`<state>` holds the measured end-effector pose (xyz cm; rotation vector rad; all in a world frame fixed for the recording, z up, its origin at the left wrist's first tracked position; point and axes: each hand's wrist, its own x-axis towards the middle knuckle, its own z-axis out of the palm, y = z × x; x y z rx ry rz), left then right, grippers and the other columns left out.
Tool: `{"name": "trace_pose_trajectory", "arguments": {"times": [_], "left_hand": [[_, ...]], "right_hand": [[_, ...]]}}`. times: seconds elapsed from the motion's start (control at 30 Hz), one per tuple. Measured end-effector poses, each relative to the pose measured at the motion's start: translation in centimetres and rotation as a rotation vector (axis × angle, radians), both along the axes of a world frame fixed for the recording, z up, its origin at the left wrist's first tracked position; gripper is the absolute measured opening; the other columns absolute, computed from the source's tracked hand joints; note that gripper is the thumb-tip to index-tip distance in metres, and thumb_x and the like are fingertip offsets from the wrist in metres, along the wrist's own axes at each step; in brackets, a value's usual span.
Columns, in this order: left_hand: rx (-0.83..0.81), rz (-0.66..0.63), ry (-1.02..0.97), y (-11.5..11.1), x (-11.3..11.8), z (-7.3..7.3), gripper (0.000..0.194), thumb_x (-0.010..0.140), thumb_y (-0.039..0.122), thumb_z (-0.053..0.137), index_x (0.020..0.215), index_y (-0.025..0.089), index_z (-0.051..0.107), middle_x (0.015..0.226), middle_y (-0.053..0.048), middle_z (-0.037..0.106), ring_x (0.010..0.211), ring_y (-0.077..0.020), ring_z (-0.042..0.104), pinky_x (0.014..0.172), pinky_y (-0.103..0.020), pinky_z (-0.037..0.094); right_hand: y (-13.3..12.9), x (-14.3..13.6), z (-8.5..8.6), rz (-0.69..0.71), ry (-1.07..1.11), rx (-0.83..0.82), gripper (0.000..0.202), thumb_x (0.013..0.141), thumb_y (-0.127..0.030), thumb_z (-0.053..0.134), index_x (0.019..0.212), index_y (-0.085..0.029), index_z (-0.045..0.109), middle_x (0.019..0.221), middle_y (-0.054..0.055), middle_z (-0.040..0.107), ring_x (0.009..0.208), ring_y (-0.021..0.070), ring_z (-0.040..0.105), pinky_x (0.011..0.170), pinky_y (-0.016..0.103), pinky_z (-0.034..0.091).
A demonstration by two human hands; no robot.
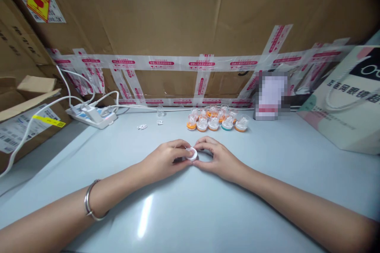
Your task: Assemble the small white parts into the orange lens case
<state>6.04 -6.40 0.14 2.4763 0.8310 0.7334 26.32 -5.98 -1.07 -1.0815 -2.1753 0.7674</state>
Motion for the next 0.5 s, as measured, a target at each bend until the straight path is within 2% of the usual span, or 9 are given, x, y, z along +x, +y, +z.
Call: {"name": "trace_pose_trajectory", "arguments": {"times": [0.07, 0.13, 0.23, 0.3, 0.37, 0.43, 0.5], "left_hand": [[-0.038, 0.044, -0.064, 0.0, 0.0, -0.2, 0.018, 0.082, 0.022, 0.056, 0.094, 0.016, 0.067, 0.098, -0.009, 0.063, 0.082, -0.0148, 0.062, 0.074, -0.025, 0.049], [-0.13, 0.11, -0.162, 0.1, 0.0, -0.4, 0.016, 0.078, 0.022, 0.06, 0.089, 0.015, 0.069, 0.095, -0.008, 0.065, 0.079, -0.0146, 0.063, 0.071, -0.024, 0.05], [-0.264, 0.198, -0.338, 0.2, -0.1, -0.3, 0.016, 0.075, 0.021, 0.064, 0.088, 0.014, 0.07, 0.096, -0.009, 0.067, 0.085, -0.0162, 0.064, 0.073, -0.024, 0.052], [-0.256, 0.216, -0.42, 0.2, -0.1, -0.1, 0.016, 0.074, 0.02, 0.065, 0.088, 0.014, 0.07, 0.096, -0.009, 0.067, 0.091, -0.0171, 0.063, 0.08, -0.026, 0.052], [-0.192, 0.198, -0.449, 0.0, -0.1, 0.2, 0.015, 0.073, 0.018, 0.067, 0.087, 0.014, 0.07, 0.095, -0.008, 0.068, 0.093, -0.0169, 0.062, 0.084, -0.026, 0.05], [-0.15, 0.16, -0.445, -0.2, 0.0, 0.3, 0.017, 0.073, 0.016, 0.067, 0.089, 0.014, 0.069, 0.095, -0.008, 0.067, 0.094, -0.0165, 0.062, 0.086, -0.026, 0.05], [-0.157, 0.133, -0.455, -0.4, 0.2, 0.3, 0.021, 0.073, 0.016, 0.067, 0.095, 0.014, 0.067, 0.097, -0.008, 0.065, 0.092, -0.0159, 0.061, 0.085, -0.027, 0.051]], "right_hand": [[0.0, 0.1, 0.2, 0.013, 0.03, -0.023, 0.028, 0.068, -0.028, 0.07, 0.094, -0.019, 0.066, 0.097, 0.006, 0.059, 0.094, 0.0189, 0.055, 0.088, 0.035, 0.041], [0.0, 0.2, 0.5, -0.024, 0.122, -0.119, 0.037, 0.064, -0.029, 0.073, 0.098, -0.018, 0.064, 0.099, 0.006, 0.06, 0.093, 0.0187, 0.056, 0.087, 0.035, 0.043], [-0.5, 0.0, 1.1, -0.145, 0.398, -0.46, 0.045, 0.063, -0.032, 0.074, 0.103, -0.016, 0.061, 0.098, 0.007, 0.063, 0.089, 0.0167, 0.06, 0.086, 0.034, 0.045], [-1.0, -0.4, 1.5, -0.14, 0.588, -0.743, 0.038, 0.069, -0.033, 0.07, 0.102, -0.015, 0.062, 0.095, 0.007, 0.066, 0.088, 0.015, 0.062, 0.088, 0.032, 0.046], [-1.6, -0.9, 1.8, -0.07, 0.734, -0.961, 0.031, 0.074, -0.034, 0.067, 0.098, -0.013, 0.066, 0.092, 0.007, 0.068, 0.088, 0.0139, 0.064, 0.091, 0.029, 0.045], [-2.1, -1.3, 1.9, -0.026, 0.854, -1.083, 0.027, 0.077, -0.031, 0.065, 0.096, -0.012, 0.067, 0.092, 0.008, 0.069, 0.089, 0.0139, 0.064, 0.093, 0.028, 0.044], [-2.5, -1.6, 1.8, -0.023, 0.945, -1.135, 0.025, 0.078, -0.028, 0.064, 0.097, -0.012, 0.067, 0.092, 0.009, 0.07, 0.09, 0.0148, 0.065, 0.094, 0.03, 0.045]]}}
